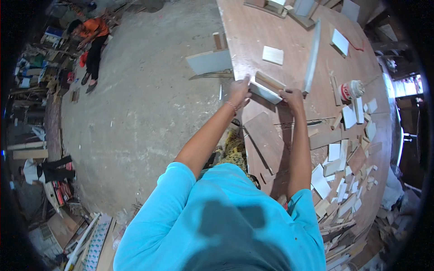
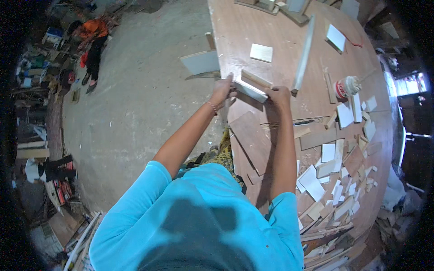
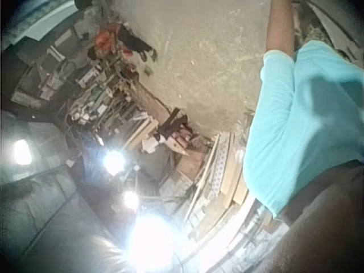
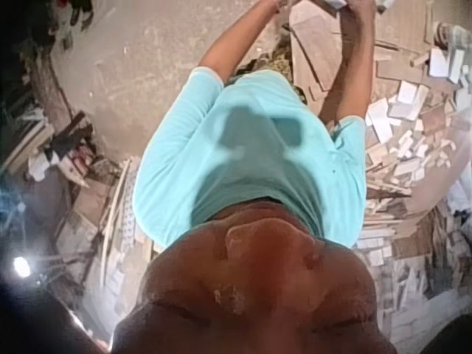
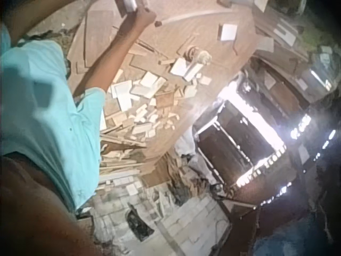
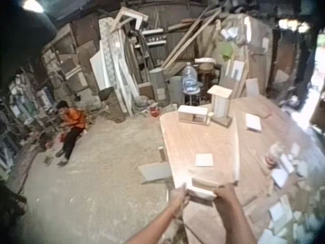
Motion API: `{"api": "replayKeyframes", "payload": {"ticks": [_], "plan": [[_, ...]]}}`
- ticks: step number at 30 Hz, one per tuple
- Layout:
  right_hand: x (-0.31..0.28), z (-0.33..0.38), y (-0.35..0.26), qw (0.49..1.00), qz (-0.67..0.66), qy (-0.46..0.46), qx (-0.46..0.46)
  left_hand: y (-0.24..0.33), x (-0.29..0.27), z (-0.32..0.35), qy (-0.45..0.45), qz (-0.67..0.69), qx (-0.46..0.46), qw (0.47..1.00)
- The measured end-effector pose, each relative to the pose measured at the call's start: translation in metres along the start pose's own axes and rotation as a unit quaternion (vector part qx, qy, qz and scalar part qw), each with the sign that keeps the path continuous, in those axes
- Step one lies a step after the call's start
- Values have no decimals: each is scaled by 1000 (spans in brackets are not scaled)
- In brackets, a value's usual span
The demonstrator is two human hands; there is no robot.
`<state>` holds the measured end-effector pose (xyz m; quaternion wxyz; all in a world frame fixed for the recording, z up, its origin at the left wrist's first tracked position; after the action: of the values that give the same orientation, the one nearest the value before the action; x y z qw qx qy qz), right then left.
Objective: Assembling and gluing small wooden pieces on a workshop table.
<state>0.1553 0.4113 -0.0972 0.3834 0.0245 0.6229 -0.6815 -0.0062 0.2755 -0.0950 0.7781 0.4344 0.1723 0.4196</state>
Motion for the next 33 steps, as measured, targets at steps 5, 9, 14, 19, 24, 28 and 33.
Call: {"api": "replayKeyframes", "payload": {"ticks": [5, 9, 14, 19, 24, 28, 33], "plan": [[9, 1, -9, 999, 34, 8, -12, -6, -24, -8, -11, 37, -13, 999], [11, -8, 16, 998, 34, 38, -32, -11, -16, -1, -48, 42, -22, 998], [4, 2, 2, 995, 45, 78, 38, -17, -24, -9, -5, 63, -13, 998], [-2, 13, 20, 983, 48, 156, 87, -26, -20, -18, -11, -32, 112, 993], [7, 41, -3, 985, 17, 155, 80, -28, -21, -14, -5, -167, 230, 959], [9, 49, 2, 981, -23, 147, 126, -19, -18, -9, 23, -254, 268, 929], [19, 51, 8, 970, -46, 233, 47, -15, -14, 4, 10, -263, 286, 921]]}}
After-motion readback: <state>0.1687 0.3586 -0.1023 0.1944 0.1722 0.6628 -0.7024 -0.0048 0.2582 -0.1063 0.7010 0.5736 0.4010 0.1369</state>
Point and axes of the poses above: each hand's wrist, its own z-axis away from the middle knuckle, its own x-axis out of the palm, y = z × x, the point moved 1 cm from there along -z, towards the middle knuckle, and after that the axes turned 5 degrees about y, right-handed, at the moved point
